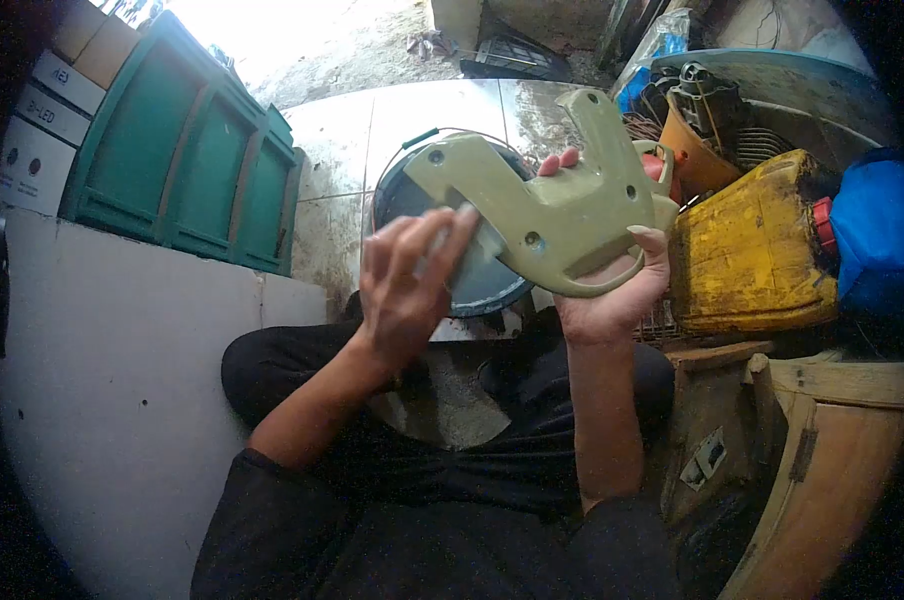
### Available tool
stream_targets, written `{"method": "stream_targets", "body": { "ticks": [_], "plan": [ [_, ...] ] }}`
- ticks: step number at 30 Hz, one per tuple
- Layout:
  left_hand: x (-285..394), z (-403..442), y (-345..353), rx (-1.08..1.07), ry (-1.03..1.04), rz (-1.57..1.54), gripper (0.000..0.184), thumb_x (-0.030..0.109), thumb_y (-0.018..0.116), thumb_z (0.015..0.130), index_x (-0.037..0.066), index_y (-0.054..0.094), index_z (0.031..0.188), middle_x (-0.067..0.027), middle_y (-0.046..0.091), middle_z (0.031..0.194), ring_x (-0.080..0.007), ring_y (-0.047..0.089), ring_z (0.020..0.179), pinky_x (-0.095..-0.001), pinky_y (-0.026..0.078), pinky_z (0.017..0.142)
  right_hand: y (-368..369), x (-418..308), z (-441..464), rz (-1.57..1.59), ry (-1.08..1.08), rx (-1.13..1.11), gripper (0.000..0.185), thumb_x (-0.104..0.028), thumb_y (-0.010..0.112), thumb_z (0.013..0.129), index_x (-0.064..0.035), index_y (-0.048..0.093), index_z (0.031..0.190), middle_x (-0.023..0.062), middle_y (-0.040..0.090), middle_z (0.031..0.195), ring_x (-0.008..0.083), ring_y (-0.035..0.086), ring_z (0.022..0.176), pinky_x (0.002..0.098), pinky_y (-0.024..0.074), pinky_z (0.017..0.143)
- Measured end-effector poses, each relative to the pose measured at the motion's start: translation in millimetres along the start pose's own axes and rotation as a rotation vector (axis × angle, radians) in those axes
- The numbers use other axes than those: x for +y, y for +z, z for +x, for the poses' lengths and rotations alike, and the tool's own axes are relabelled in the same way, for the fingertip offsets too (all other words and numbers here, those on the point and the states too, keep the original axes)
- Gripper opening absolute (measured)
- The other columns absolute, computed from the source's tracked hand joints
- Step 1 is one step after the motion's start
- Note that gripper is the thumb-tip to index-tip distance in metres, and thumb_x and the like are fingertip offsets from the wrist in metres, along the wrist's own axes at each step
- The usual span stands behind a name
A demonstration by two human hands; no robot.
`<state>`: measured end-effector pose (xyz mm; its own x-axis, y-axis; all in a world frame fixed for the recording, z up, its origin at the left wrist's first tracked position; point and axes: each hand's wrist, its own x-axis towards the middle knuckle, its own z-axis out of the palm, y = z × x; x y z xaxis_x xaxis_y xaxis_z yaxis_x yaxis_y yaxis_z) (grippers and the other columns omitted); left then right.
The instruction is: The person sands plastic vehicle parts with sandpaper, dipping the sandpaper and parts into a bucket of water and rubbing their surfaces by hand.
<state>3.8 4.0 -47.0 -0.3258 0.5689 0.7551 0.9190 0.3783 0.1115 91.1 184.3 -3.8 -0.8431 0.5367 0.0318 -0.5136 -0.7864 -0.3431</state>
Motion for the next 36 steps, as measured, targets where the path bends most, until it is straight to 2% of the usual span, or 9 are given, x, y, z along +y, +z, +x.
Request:
{"method": "stream_targets", "body": {
  "ticks": [4, 8, 13, 17, 19, 23, 28, 31, 36],
  "plan": [
    [-30, 12, -3, -0.054, -0.208, 0.02, 0.059, -0.001, 0.067, 0.078, 0.008, 0.064, 0.137, -0.0056, 0.061, 0.122, -0.0238, 0.058, 0.107, -0.0376, 0.047, 0.087, 3, 0, -3, 0.021, 0.013, 0.017, 0.085, -0.026, 0.061, 0.074, -0.0016, 0.037, 0.152, 0.0247, 0.048, 0.139, 0.042, 0.047, 0.133, 0.0557, 0.0355, 0.118],
    [-26, 7, 4, 0.021, -0.131, -0.015, 0.059, -0.004, 0.064, 0.079, 0.008, 0.064, 0.136, -0.0077, 0.062, 0.121, -0.025, 0.061, 0.109, -0.0385, 0.046, 0.089, 2, 1, -2, 0.009, 0.009, 0.013, 0.085, -0.027, 0.061, 0.073, -0.002, 0.037, 0.151, 0.0252, 0.049, 0.137, 0.0423, 0.048, 0.132, 0.0553, 0.0363, 0.117],
    [-17, 11, -2, -0.007, -0.135, -0.037, 0.047, -0.005, 0.056, 0.087, 0.009, 0.069, 0.129, -0.0106, 0.069, 0.123, -0.0266, 0.065, 0.113, -0.0405, 0.046, 0.093, 0, 1, -2, -0.01, -0.001, 0.018, 0.086, -0.026, 0.062, 0.072, -0.0014, 0.037, 0.151, 0.0257, 0.049, 0.136, 0.0421, 0.049, 0.13, 0.0551, 0.0369, 0.117],
    [-23, 12, -3, 0.006, -0.172, -0.053, 0.047, -0.006, 0.058, 0.086, 0.009, 0.069, 0.129, -0.0113, 0.07, 0.124, -0.0259, 0.066, 0.112, -0.041, 0.046, 0.092, 3, 3, -3, 0.039, 0.025, 0.004, 0.087, -0.025, 0.063, 0.072, -0.001, 0.037, 0.151, 0.0257, 0.049, 0.136, 0.0417, 0.048, 0.131, 0.0551, 0.0375, 0.117],
    [-12, 4, -1, 0.019, -0.079, -0.135, 0.049, -0.002, 0.061, 0.081, 0.005, 0.068, 0.129, -0.0082, 0.068, 0.124, -0.0249, 0.063, 0.115, -0.0395, 0.043, 0.093, 3, 1, -1, 0.029, 0.019, -0.004, 0.087, -0.025, 0.063, 0.072, -0.0009, 0.036, 0.151, 0.0256, 0.049, 0.136, 0.0415, 0.047, 0.132, 0.055, 0.0377, 0.117],
    [-33, 16, -3, 0.031, -0.187, -0.025, 0.048, -0.003, 0.061, 0.082, 0.004, 0.068, 0.129, -0.0096, 0.069, 0.125, -0.0242, 0.065, 0.113, -0.0397, 0.044, 0.093, 0, 1, -3, 0.051, 0.055, 0.009, 0.088, -0.026, 0.063, 0.072, -0.0006, 0.035, 0.152, 0.0259, 0.048, 0.137, 0.0418, 0.047, 0.132, 0.055, 0.0372, 0.117],
    [-16, -1, 9, 0.062, -0.096, -0.132, 0.049, -0.005, 0.06, 0.081, 0.004, 0.068, 0.128, -0.0116, 0.069, 0.123, -0.0259, 0.066, 0.111, -0.0401, 0.044, 0.093, 1, -1, -1, 0.017, 0.011, 0.003, 0.088, -0.027, 0.062, 0.073, 0.0005, 0.035, 0.152, 0.0261, 0.048, 0.137, 0.0423, 0.047, 0.132, 0.0547, 0.0375, 0.117],
    [-29, 15, -4, 0.049, -0.208, -0.02, 0.046, -0.005, 0.06, 0.083, 0.004, 0.069, 0.127, -0.0119, 0.069, 0.123, -0.0263, 0.066, 0.111, -0.0399, 0.045, 0.093, 2, 1, -5, 0.024, 0.034, 0.024, 0.087, -0.027, 0.061, 0.073, 0.0017, 0.035, 0.151, 0.026, 0.048, 0.137, 0.0421, 0.047, 0.131, 0.0544, 0.038, 0.117],
    [-17, -8, 15, 0.077, -0.107, -0.146, 0.043, -0.003, 0.062, 0.084, 0.004, 0.069, 0.126, -0.0103, 0.07, 0.123, -0.0257, 0.065, 0.112, -0.0404, 0.044, 0.092, -1, -2, -1, 0.023, 0.014, -0.033, 0.087, -0.027, 0.061, 0.073, 0.0032, 0.034, 0.15, 0.0266, 0.048, 0.137, 0.0422, 0.047, 0.132, 0.0548, 0.0382, 0.117]
  ]
}}
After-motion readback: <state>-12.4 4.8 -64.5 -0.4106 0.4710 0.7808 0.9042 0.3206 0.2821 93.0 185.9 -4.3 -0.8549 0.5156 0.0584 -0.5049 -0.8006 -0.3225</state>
